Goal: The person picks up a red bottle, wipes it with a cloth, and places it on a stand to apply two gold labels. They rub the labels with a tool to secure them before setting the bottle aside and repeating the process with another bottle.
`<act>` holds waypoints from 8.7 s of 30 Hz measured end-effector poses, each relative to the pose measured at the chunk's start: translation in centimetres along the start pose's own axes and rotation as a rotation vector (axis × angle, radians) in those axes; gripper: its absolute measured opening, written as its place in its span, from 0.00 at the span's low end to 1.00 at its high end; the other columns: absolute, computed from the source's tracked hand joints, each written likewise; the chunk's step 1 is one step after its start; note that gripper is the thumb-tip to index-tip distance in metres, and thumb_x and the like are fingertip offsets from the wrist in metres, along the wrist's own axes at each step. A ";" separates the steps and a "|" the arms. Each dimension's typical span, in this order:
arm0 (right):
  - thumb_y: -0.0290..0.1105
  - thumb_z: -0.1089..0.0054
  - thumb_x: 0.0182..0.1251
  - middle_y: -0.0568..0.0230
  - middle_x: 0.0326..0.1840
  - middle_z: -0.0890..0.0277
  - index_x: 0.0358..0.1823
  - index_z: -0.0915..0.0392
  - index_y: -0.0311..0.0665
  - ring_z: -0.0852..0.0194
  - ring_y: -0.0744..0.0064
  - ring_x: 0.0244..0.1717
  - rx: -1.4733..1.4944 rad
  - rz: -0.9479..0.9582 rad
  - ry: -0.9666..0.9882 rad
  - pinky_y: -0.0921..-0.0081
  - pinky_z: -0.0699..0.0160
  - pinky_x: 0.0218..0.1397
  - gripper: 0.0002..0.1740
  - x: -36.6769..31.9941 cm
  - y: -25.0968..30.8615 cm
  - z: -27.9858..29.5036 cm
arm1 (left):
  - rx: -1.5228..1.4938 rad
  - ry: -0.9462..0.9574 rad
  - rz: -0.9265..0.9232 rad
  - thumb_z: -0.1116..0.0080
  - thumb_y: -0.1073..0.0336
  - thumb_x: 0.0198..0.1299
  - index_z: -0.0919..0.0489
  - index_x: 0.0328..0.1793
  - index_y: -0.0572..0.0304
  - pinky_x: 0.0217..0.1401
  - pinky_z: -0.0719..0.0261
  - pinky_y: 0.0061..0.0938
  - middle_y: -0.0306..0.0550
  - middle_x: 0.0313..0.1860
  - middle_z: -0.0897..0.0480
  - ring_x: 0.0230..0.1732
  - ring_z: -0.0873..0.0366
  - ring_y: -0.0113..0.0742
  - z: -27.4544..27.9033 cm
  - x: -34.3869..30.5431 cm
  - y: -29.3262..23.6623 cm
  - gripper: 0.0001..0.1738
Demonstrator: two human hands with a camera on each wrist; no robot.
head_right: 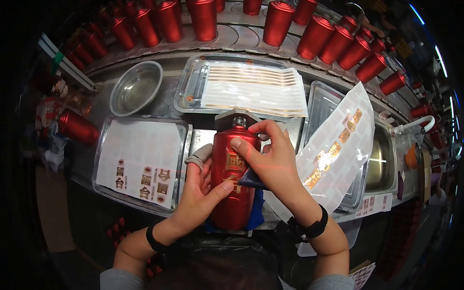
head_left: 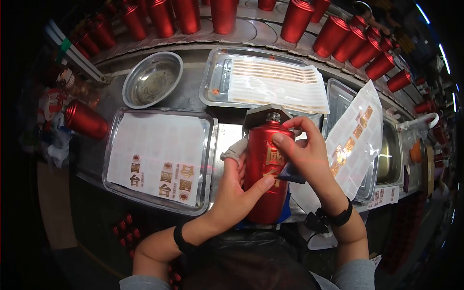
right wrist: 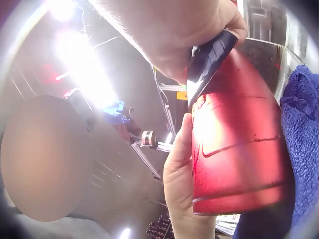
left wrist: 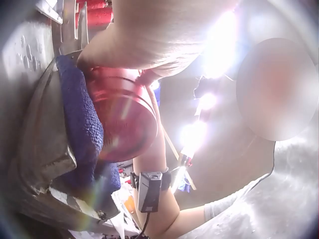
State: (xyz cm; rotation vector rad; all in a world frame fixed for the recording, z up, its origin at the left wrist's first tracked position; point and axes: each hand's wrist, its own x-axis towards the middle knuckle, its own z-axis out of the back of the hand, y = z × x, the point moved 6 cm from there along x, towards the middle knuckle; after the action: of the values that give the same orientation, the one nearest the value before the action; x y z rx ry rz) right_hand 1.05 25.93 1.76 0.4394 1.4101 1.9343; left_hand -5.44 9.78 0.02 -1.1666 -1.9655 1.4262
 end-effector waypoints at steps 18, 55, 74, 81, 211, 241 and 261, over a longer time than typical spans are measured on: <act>0.37 0.30 0.65 0.67 0.48 0.30 0.54 0.24 0.36 0.43 0.91 0.24 0.222 0.021 0.008 0.90 0.38 0.26 0.21 -1.2 -0.7 0.7 | -0.037 -0.058 0.002 0.41 0.67 0.68 0.52 0.78 0.68 0.77 0.39 0.37 0.62 0.77 0.42 0.77 0.40 0.43 0.5 1.7 -1.5 0.41; 0.40 0.28 0.61 0.68 0.47 0.33 0.61 0.30 0.38 0.49 0.92 0.22 0.251 -0.002 0.049 0.88 0.44 0.23 0.30 -2.5 -1.0 0.0 | -0.101 -0.044 0.079 0.38 0.70 0.66 0.46 0.75 0.66 0.69 0.26 0.34 0.60 0.70 0.31 0.68 0.28 0.40 0.4 3.2 -0.7 0.37; 0.39 0.26 0.60 0.67 0.46 0.33 0.58 0.30 0.37 0.40 0.92 0.25 0.214 -0.024 0.052 0.89 0.38 0.24 0.29 -2.2 -0.7 -0.1 | -0.126 -0.050 0.085 0.39 0.67 0.68 0.46 0.74 0.64 0.70 0.28 0.32 0.59 0.70 0.32 0.70 0.31 0.39 0.4 3.2 -0.4 0.36; 0.37 0.35 0.70 0.63 0.51 0.32 0.59 0.31 0.35 0.32 0.89 0.30 0.284 0.034 0.051 0.89 0.31 0.30 0.22 -2.0 -1.0 -0.2 | -0.149 -0.057 0.088 0.40 0.64 0.69 0.46 0.75 0.65 0.72 0.31 0.33 0.60 0.71 0.33 0.70 0.32 0.40 0.8 3.1 -0.6 0.35; 0.46 0.47 0.76 0.48 0.49 0.25 0.67 0.36 0.30 0.22 0.67 0.42 0.197 0.110 0.048 0.72 0.24 0.48 0.30 -5.1 -3.8 -0.5 | 0.145 -0.070 0.136 0.37 0.68 0.65 0.47 0.76 0.65 0.67 0.26 0.32 0.58 0.68 0.30 0.66 0.28 0.38 -0.3 1.5 -0.4 0.39; 0.51 0.32 0.62 0.42 0.55 0.28 0.65 0.38 0.28 0.25 0.53 0.53 0.164 0.007 0.028 0.64 0.25 0.53 0.41 -3.8 -2.6 -0.4 | 0.031 -0.118 0.138 0.39 0.64 0.68 0.37 0.60 0.68 0.59 0.20 0.28 0.59 0.59 0.23 0.59 0.22 0.35 -0.1 2.9 -0.9 0.23; 0.51 0.33 0.63 0.39 0.48 0.28 0.53 0.36 0.27 0.23 0.47 0.46 -0.155 0.071 0.053 0.60 0.25 0.47 0.35 -3.1 0.8 0.4 | 0.005 -0.138 0.081 0.42 0.63 0.71 0.35 0.65 0.68 0.57 0.20 0.26 0.55 0.57 0.21 0.56 0.21 0.33 0.0 2.9 -0.5 0.24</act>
State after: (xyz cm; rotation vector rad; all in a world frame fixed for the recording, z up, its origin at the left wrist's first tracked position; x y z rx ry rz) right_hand 3.23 23.97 3.01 0.3723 1.2804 2.1095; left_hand -7.21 12.09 0.17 -1.1864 -2.0261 1.5897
